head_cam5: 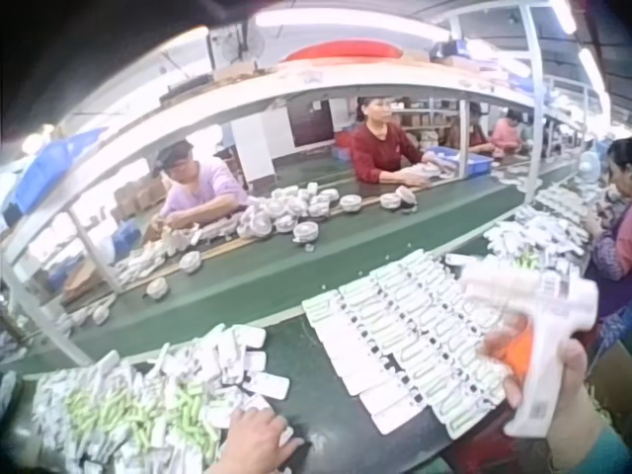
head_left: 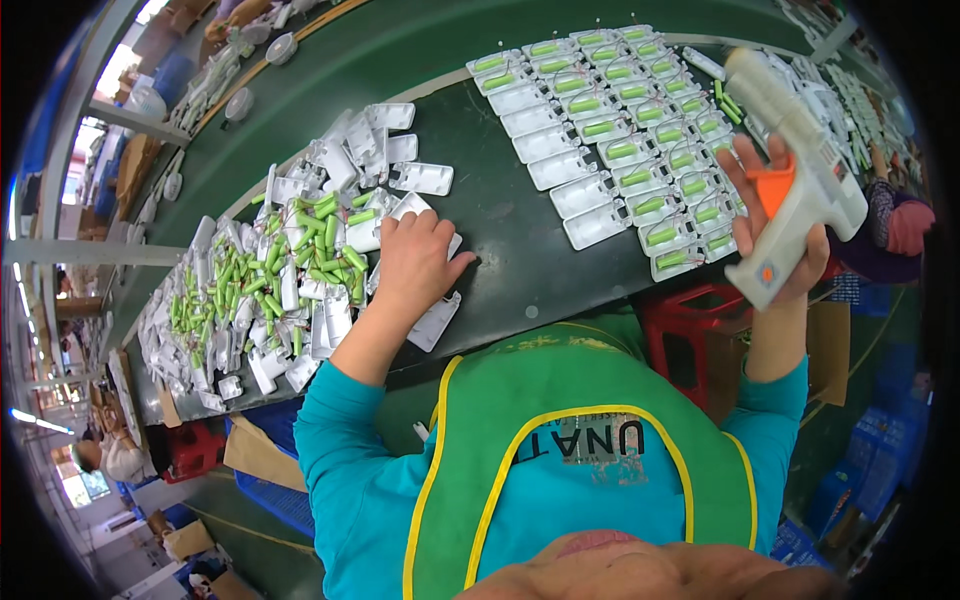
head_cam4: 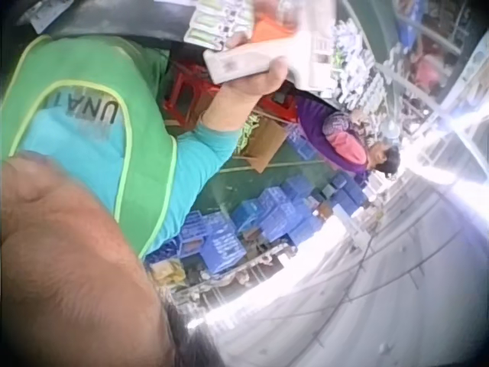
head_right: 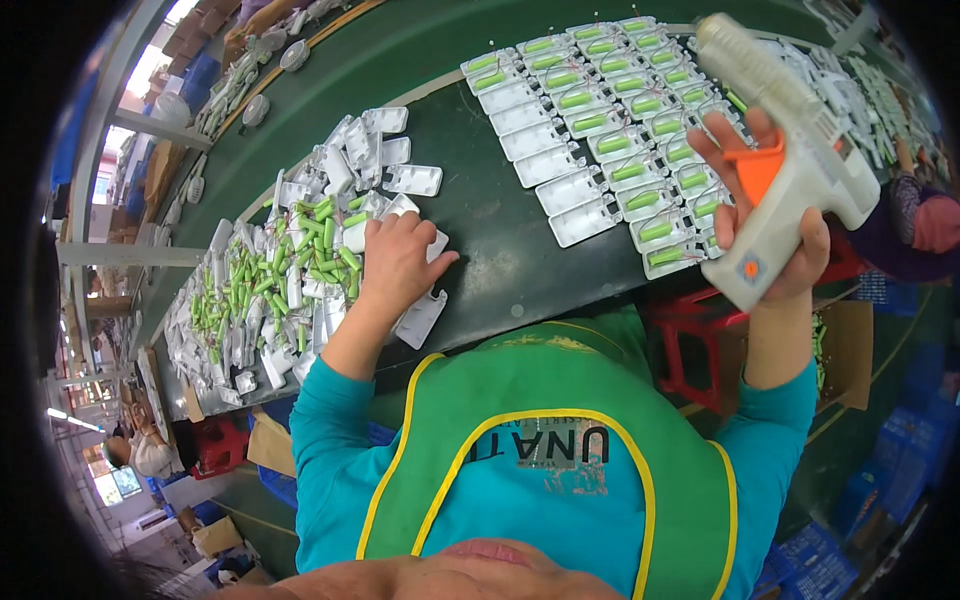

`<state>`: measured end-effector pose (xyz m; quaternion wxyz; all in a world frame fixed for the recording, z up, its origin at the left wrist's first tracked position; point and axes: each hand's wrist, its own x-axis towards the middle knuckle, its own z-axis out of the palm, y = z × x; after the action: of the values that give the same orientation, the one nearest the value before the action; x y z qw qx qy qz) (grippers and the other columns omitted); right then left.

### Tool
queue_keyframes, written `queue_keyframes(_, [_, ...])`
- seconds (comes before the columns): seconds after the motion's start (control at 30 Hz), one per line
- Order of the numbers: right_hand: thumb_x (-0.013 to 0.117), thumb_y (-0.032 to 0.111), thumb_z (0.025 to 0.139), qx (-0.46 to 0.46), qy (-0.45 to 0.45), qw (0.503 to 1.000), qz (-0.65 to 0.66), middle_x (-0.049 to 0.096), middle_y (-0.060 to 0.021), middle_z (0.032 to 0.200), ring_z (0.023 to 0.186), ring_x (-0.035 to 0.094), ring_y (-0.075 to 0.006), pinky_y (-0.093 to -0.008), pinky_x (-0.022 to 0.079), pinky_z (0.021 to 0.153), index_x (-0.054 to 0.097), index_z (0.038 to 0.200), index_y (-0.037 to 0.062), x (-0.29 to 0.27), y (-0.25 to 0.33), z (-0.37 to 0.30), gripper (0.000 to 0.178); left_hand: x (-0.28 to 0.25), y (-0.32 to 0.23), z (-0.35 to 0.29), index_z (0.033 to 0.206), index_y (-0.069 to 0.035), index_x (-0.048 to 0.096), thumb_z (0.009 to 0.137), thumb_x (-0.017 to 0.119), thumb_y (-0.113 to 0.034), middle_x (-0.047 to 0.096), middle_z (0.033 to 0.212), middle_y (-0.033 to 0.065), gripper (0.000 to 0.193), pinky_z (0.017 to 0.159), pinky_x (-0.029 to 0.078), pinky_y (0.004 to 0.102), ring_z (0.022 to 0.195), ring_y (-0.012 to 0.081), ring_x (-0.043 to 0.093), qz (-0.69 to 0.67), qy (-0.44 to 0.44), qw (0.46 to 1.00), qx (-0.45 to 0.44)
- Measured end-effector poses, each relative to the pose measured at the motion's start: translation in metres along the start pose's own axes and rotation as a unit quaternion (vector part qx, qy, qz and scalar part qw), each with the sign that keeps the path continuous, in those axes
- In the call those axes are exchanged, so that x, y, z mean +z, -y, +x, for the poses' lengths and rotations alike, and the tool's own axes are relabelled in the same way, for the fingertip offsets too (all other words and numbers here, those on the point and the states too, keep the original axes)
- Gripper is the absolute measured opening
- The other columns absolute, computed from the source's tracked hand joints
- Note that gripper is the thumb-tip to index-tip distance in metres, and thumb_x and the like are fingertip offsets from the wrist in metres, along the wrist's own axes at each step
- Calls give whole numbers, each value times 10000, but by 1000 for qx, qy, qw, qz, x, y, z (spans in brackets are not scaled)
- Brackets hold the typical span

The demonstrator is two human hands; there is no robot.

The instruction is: Manually assembling electronic components by applying hot glue to plastic housings and inserting batteries.

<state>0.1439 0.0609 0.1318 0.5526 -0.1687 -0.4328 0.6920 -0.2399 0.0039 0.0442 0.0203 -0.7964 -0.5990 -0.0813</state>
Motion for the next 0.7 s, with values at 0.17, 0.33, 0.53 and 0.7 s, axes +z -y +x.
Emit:
queue_keyframes(0.17, [626, 216, 750, 135, -51, 987, 76, 383, -257, 1442, 1369, 311, -424, -404, 567, 713, 248, 1449, 32, -33, -48, -24, 815, 22, 4, -9, 808, -98, 634, 688, 755, -243, 559, 821, 65, 223, 734, 367, 400, 825, 249, 553, 26, 3, 999, -19])
queue_keyframes(0.33, [681, 207, 715, 322, 10, 945, 50, 419, -283, 1400, 1293, 432, -430, -394, 600, 599, 317, 1428, 5, -24, -53, -36, 825, 23, 0, -7, 787, -92, 619, 712, 718, -185, 567, 816, 70, 155, 710, 383, 410, 810, 259, 566, -30, 9, 999, 19])
queue_keyframes(0.53, [697, 160, 706, 302, -3, 952, -48, 515, -223, 1321, 1233, 509, -331, -323, 582, 582, 381, 1388, -26, -12, -49, -44, 774, 7, -22, 3, 799, -93, 557, 738, 652, -110, 523, 745, 59, 114, 658, 433, 401, 732, 263, 562, -215, -35, 953, 209])
queue_keyframes(0.7, [692, 151, 692, 302, -40, 943, -138, 547, -223, 1277, 1211, 529, -301, -304, 568, 584, 403, 1366, -27, -7, -49, -52, 755, 18, -16, -10, 838, -105, 567, 725, 605, -95, 543, 834, 49, 119, 693, 418, 357, 814, 231, 565, -109, 37, 962, 246])
